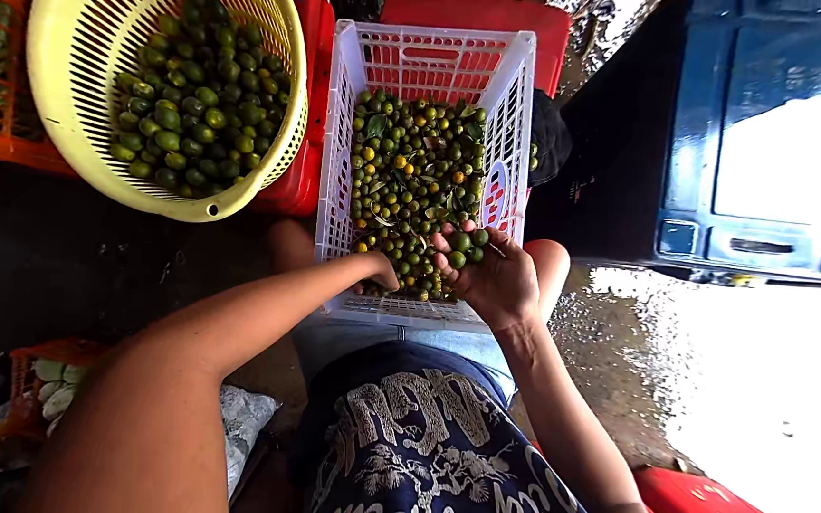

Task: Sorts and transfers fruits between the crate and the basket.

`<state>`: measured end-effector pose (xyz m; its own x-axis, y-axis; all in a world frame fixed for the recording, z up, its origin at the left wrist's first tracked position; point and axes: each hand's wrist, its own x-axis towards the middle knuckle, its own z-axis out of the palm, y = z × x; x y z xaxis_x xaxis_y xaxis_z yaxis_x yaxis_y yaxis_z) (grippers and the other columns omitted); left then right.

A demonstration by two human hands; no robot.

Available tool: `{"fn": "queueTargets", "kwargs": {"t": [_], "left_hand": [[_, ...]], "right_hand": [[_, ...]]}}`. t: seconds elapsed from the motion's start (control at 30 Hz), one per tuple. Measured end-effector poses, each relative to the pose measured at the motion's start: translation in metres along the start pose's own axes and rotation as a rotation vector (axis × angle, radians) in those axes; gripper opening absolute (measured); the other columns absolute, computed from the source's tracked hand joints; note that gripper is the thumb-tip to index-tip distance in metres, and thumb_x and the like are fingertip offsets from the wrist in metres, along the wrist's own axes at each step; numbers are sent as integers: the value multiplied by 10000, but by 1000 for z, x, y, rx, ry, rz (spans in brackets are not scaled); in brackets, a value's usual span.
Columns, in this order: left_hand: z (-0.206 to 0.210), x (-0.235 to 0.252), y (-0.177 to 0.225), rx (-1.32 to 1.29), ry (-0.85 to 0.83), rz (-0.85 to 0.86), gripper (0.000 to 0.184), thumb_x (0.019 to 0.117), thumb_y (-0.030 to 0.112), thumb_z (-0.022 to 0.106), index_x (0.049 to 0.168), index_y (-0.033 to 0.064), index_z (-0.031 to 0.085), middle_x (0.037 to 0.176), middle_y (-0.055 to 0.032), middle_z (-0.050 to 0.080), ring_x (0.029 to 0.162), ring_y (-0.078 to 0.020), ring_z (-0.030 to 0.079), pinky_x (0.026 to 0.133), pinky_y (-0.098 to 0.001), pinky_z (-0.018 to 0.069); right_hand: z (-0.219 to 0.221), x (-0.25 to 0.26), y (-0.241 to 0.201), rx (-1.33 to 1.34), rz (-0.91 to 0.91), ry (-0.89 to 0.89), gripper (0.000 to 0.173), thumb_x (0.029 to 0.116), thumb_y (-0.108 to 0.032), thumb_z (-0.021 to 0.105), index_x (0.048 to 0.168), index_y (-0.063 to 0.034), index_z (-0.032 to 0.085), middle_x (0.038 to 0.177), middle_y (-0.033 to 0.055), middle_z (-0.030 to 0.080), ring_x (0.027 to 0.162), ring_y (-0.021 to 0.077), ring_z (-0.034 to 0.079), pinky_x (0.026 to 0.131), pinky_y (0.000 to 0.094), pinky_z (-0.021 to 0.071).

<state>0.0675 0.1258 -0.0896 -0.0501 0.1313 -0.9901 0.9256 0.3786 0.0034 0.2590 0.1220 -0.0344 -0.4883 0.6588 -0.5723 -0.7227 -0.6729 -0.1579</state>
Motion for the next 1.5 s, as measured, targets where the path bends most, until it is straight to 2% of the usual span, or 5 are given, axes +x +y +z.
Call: {"fn": "queueTargets", "kwargs": {"t": [0.43, 0.73, 0.97, 1.07, 1.5], "left_hand": [[-16, -77, -7, -1303, -177, 537, 338, 1067, 311, 388, 1005, 76, 624, 921, -88, 693, 754, -196, 701, 653, -336, 606], [26, -81, -18, -1915, -389, 1058, 537, 1108, 417, 270, 1261, 41, 622, 1356, -261, 611, 1109, -380, 704, 812, -440, 637], [39, -73, -19, -1962, -323, 1114, 505, 1107, 410, 288, 1203, 57, 637, 1264, -224, 663, 1070, -344, 717, 823, -427, 634], [41, -75, -22, -1813, -310, 1029, 491, 1111, 407, 326, 1153, 41, 650, 1146, -210, 701, 973, -319, 741, 814, -427, 641], [46, -73, -26, -1962, -228, 977, 466, 1099, 425, 396, 1234, 41, 623, 1220, -196, 673, 1065, -324, 716, 899, -431, 619]], "right_hand": [[3, 4, 8, 147, -235, 118, 465, 1078, -439, 353, 945, -115, 659, 977, 121, 738, 935, 272, 746, 853, 429, 618], [-1, 5, 10, 149, -195, -39, 473, 1079, -390, 329, 1223, -78, 655, 1201, 150, 707, 1168, 292, 680, 1010, 457, 552], [8, 8, 7, -617, -187, 224, 352, 1093, -422, 446, 1051, -153, 667, 770, -4, 648, 524, 46, 540, 465, 180, 458], [21, 9, -20, -1257, -157, -74, 368, 1100, -354, 475, 1401, -203, 622, 868, 9, 652, 579, 69, 547, 496, 199, 470], [53, 25, -29, -1768, -485, -258, 282, 1069, -344, 557, 1029, -132, 739, 779, -48, 688, 588, 26, 596, 534, 210, 505]]}}
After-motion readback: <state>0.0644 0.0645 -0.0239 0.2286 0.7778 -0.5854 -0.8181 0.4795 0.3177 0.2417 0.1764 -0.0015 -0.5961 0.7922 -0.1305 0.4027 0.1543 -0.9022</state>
